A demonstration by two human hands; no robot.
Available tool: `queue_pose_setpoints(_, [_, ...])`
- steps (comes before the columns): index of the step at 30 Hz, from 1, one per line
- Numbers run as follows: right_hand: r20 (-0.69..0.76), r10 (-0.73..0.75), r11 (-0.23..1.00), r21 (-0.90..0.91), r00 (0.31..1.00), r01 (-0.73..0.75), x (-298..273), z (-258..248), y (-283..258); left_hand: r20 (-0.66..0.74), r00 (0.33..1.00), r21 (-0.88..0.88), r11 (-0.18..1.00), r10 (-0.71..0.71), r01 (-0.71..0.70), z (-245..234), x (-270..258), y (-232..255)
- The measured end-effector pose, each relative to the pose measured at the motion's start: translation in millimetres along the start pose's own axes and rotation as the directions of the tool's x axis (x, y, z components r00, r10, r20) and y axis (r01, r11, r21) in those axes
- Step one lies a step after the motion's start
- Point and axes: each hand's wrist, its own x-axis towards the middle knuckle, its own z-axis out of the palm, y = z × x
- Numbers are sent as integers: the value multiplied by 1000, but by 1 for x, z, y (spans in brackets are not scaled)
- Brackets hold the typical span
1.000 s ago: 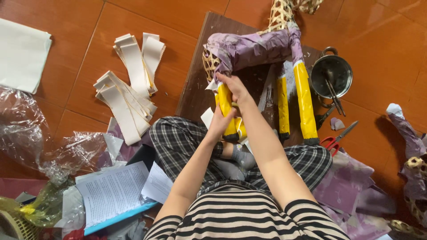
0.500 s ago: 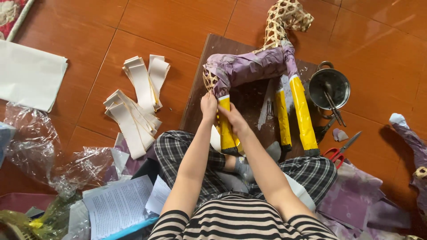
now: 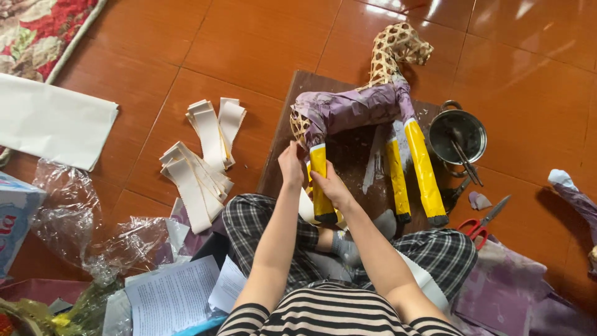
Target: Applying paper strips to a giraffe-shaped frame using paste and scissors to create a paper craft figure.
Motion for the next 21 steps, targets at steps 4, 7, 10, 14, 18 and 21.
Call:
queue_pose_setpoints(4, [-61, 18, 995, -102, 998, -24, -6, 12, -10, 63, 994, -193, 978, 90, -77, 10, -49, 27])
queue_pose_setpoints(7, [-91, 11, 976, -215, 996, -30, -20, 18, -23, 124, 973, 1, 980, 196, -198, 9, -46, 22])
queue_pose_setpoints(10, [-10, 35, 990, -134, 999, -36, 8, -6, 6, 146, 942, 79, 946, 301, -314, 6, -27, 7])
queue_pose_setpoints(14, [86, 84, 996, -1, 993, -84, 9, -6, 1, 139, 930, -2, 939, 341, -344, 11, -19, 0])
queue_pose_setpoints(18, [117, 129, 991, -37, 985, -126, 1, 2, -18, 100, 949, -140, 949, 299, -284, 22, -12, -7])
queue_pose_setpoints(21, [107, 129, 989, -83, 986, -120, 7, -4, -13, 185, 953, -105, 969, 240, -224, 29, -8, -2])
